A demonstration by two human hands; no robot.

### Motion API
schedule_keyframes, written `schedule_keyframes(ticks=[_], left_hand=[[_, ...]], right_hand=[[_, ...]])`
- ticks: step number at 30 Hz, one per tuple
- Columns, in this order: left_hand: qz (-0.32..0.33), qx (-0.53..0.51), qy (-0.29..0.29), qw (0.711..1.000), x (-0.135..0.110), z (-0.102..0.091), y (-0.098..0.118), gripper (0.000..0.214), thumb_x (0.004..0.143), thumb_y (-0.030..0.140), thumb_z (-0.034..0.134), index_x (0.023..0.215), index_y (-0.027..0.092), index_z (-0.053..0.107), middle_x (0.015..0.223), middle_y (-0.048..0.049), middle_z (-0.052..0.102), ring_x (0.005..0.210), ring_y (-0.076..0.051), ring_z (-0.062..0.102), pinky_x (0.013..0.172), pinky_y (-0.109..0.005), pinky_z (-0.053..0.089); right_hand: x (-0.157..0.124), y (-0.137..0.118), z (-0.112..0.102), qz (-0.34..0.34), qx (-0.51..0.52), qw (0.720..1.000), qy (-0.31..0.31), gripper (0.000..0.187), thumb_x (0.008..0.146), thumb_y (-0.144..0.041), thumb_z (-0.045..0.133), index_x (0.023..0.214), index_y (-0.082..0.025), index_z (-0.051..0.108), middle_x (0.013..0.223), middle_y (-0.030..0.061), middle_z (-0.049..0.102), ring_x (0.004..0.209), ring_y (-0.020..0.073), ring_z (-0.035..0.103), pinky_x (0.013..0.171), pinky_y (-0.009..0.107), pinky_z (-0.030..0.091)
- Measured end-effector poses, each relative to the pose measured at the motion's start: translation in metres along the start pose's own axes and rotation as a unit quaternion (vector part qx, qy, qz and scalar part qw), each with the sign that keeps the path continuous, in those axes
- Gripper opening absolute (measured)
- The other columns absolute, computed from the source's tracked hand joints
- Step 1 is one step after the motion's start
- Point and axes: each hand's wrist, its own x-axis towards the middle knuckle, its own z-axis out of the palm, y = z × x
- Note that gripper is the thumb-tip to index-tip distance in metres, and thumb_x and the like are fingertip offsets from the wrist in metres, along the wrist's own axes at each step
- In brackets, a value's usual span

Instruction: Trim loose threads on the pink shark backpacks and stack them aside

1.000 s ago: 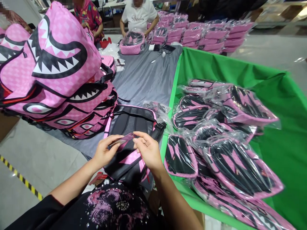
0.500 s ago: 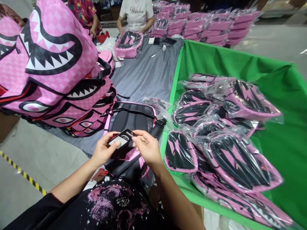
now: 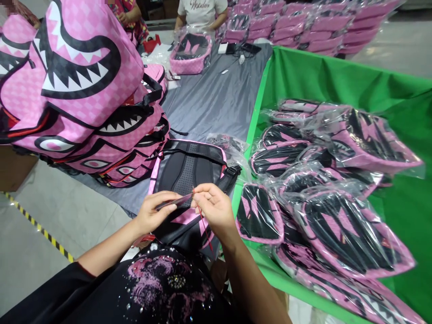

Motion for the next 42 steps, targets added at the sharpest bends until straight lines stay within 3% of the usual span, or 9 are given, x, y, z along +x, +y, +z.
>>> schedule_keyframes(ticks=[5,11,14,16,20,26,29,35,42], left_hand=[[-0.139,-0.113,0.077,0.981,-0.001,0.010,0.018,0.024,0.091,0.035,0.060,0.101,0.017,0.072,0.101,-0.0079,0.074,0.094,-0.019,0.069,0.086,-0.030,0.055],[-0.128,-0.056,0.151,0.979,-0.002,0.010,0.023,0.013,0.080,0.027,0.073,0.087,0.017,0.071,0.081,-0.0024,0.070,0.073,-0.012,0.064,0.071,-0.022,0.051],[-0.182,-0.116,0.187,0.958,0.001,0.004,0.017,0.019,0.076,0.032,0.075,0.085,0.015,0.070,0.078,-0.0014,0.069,0.070,-0.011,0.061,0.068,-0.022,0.049],[-0.212,-0.182,0.208,0.937,0.004,0.000,0.012,0.024,0.076,0.036,0.074,0.087,0.014,0.070,0.080,-0.0019,0.070,0.071,-0.011,0.062,0.068,-0.022,0.050],[-0.245,-0.252,0.184,0.918,0.009,0.001,0.009,0.035,0.075,0.041,0.074,0.097,0.014,0.071,0.081,-0.0024,0.070,0.066,-0.011,0.060,0.060,-0.020,0.047],[-0.299,-0.324,0.153,0.885,0.012,0.005,0.008,0.050,0.070,0.047,0.078,0.104,0.012,0.069,0.076,-0.0030,0.070,0.056,-0.010,0.059,0.051,-0.018,0.045],[-0.271,-0.319,0.146,0.896,0.011,0.006,0.009,0.049,0.074,0.045,0.076,0.108,0.012,0.067,0.082,-0.0051,0.073,0.063,-0.011,0.064,0.056,-0.019,0.050],[-0.151,-0.181,0.069,0.969,-0.001,0.012,0.015,0.033,0.093,0.028,0.057,0.123,0.017,0.064,0.116,-0.0085,0.071,0.103,-0.017,0.069,0.095,-0.028,0.053],[-0.014,-0.015,0.038,0.999,-0.009,0.009,0.007,0.034,0.093,0.016,0.054,0.124,0.022,0.066,0.121,-0.0039,0.070,0.110,-0.015,0.067,0.100,-0.027,0.052]], right_hand=[[0.000,0.000,-0.001,-0.034,-0.027,0.998,0.036,0.026,0.070,-0.038,0.076,0.082,-0.020,0.061,0.054,-0.0022,0.060,0.043,0.0101,0.049,0.043,0.023,0.039],[0.004,-0.004,-0.016,-0.045,-0.049,0.996,0.061,0.029,0.070,-0.041,0.078,0.082,-0.020,0.063,0.056,-0.0017,0.061,0.044,0.0099,0.052,0.043,0.021,0.041],[0.003,-0.007,-0.028,-0.053,-0.034,0.995,0.081,0.029,0.070,-0.041,0.080,0.083,-0.020,0.064,0.056,-0.0020,0.061,0.044,0.0088,0.052,0.042,0.019,0.041],[0.000,-0.008,-0.032,-0.031,-0.044,0.998,0.040,0.028,0.071,-0.041,0.080,0.083,-0.019,0.065,0.056,-0.0016,0.061,0.044,0.0086,0.051,0.042,0.019,0.040],[-0.009,-0.007,-0.023,0.022,-0.098,0.994,-0.046,0.028,0.071,-0.041,0.079,0.081,-0.018,0.066,0.058,0.0005,0.062,0.046,0.0095,0.052,0.043,0.020,0.041],[-0.017,-0.006,-0.008,0.055,-0.146,0.987,-0.044,0.029,0.070,-0.041,0.077,0.082,-0.017,0.065,0.060,0.0005,0.063,0.052,0.0119,0.057,0.048,0.021,0.046],[-0.017,-0.005,-0.008,0.058,-0.150,0.986,-0.031,0.028,0.071,-0.041,0.076,0.082,-0.017,0.065,0.061,0.0004,0.063,0.051,0.0113,0.057,0.047,0.021,0.045],[-0.013,-0.003,-0.003,0.042,-0.135,0.990,-0.029,0.029,0.072,-0.041,0.076,0.084,-0.017,0.064,0.060,-0.0003,0.063,0.048,0.0098,0.054,0.047,0.021,0.043],[-0.013,-0.003,0.001,0.039,-0.126,0.991,-0.009,0.030,0.071,-0.041,0.076,0.082,-0.017,0.063,0.060,-0.0002,0.063,0.047,0.0100,0.053,0.047,0.022,0.042]])
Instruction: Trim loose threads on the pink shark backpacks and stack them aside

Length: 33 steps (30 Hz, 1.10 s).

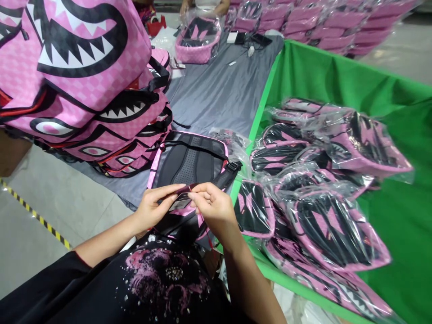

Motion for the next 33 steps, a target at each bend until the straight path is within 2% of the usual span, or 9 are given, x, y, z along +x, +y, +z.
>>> schedule_keyframes(ticks=[7,10,14,17,21,23,25,30,33], left_hand=[[0.064,0.043,-0.039,0.996,0.002,-0.005,-0.002,0.038,0.093,0.009,0.050,0.126,0.023,0.064,0.119,-0.0035,0.071,0.108,-0.012,0.067,0.097,-0.026,0.054],[0.092,0.056,-0.074,0.991,0.003,-0.008,-0.003,0.040,0.094,0.010,0.047,0.129,0.023,0.062,0.123,-0.0059,0.069,0.113,-0.014,0.065,0.098,-0.030,0.054],[0.109,0.039,-0.114,0.987,0.007,-0.013,0.001,0.035,0.095,0.015,0.049,0.126,0.022,0.063,0.125,-0.0078,0.068,0.125,-0.020,0.058,0.108,-0.042,0.047],[0.045,-0.054,-0.137,0.988,0.012,-0.014,0.007,0.029,0.096,0.023,0.049,0.117,0.020,0.069,0.120,-0.0089,0.070,0.118,-0.021,0.063,0.105,-0.039,0.049],[-0.130,-0.196,-0.084,0.968,0.018,-0.006,0.009,0.027,0.094,0.037,0.056,0.095,0.015,0.071,0.090,-0.0085,0.075,0.084,-0.017,0.071,0.080,-0.030,0.055],[-0.190,-0.220,-0.061,0.955,0.023,0.000,0.010,0.027,0.085,0.039,0.068,0.093,0.013,0.068,0.080,-0.0054,0.072,0.070,-0.014,0.067,0.067,-0.024,0.052],[-0.201,-0.195,-0.062,0.958,0.030,0.003,0.013,0.028,0.081,0.038,0.073,0.090,0.013,0.068,0.076,-0.0032,0.070,0.065,-0.011,0.063,0.063,-0.021,0.047],[-0.065,0.003,-0.077,0.995,0.051,-0.010,0.033,0.020,0.090,0.030,0.062,0.080,0.014,0.068,0.075,-0.0022,0.067,0.068,-0.010,0.059,0.064,-0.021,0.044],[0.071,0.129,-0.047,0.988,0.069,-0.024,0.044,0.012,0.091,0.021,0.058,0.085,0.016,0.067,0.082,-0.0032,0.068,0.075,-0.011,0.061,0.072,-0.023,0.047]], right_hand=[[-0.003,0.001,0.001,0.008,0.026,1.000,0.005,0.032,0.068,-0.043,0.077,0.081,-0.017,0.062,0.056,-0.0016,0.061,0.046,0.0101,0.052,0.045,0.022,0.041],[-0.004,0.003,0.001,0.010,0.030,1.000,0.004,0.032,0.069,-0.042,0.077,0.081,-0.018,0.060,0.057,-0.0019,0.061,0.046,0.0102,0.053,0.045,0.022,0.041],[-0.005,0.006,0.004,-0.011,0.044,0.999,0.022,0.040,0.069,-0.036,0.078,0.097,-0.021,0.053,0.058,-0.0050,0.063,0.049,0.0115,0.056,0.049,0.022,0.044],[-0.008,0.006,0.005,-0.042,0.038,0.998,0.012,0.037,0.072,-0.034,0.075,0.100,-0.021,0.054,0.059,-0.0052,0.064,0.050,0.0120,0.058,0.051,0.023,0.046],[-0.010,0.004,0.004,-0.092,-0.043,0.995,0.009,0.018,0.079,-0.033,0.068,0.092,-0.021,0.061,0.066,-0.0008,0.069,0.056,0.0141,0.063,0.055,0.025,0.050],[-0.008,0.005,0.003,-0.128,-0.087,0.988,-0.004,0.012,0.081,-0.031,0.066,0.089,-0.022,0.063,0.067,-0.0001,0.070,0.058,0.0156,0.065,0.056,0.026,0.051],[-0.006,0.006,0.003,-0.168,-0.121,0.978,-0.015,0.009,0.083,-0.030,0.064,0.088,-0.023,0.064,0.069,-0.0001,0.071,0.060,0.0164,0.067,0.056,0.026,0.050],[0.008,-0.004,-0.004,-0.242,-0.162,0.956,-0.034,0.008,0.089,-0.031,0.061,0.092,-0.023,0.063,0.073,-0.0006,0.070,0.062,0.0151,0.065,0.057,0.026,0.050],[0.023,-0.025,-0.017,-0.337,-0.263,0.903,0.038,0.020,0.089,-0.036,0.065,0.105,-0.024,0.068,0.103,0.0068,0.070,0.090,0.0224,0.066,0.081,0.037,0.051]])
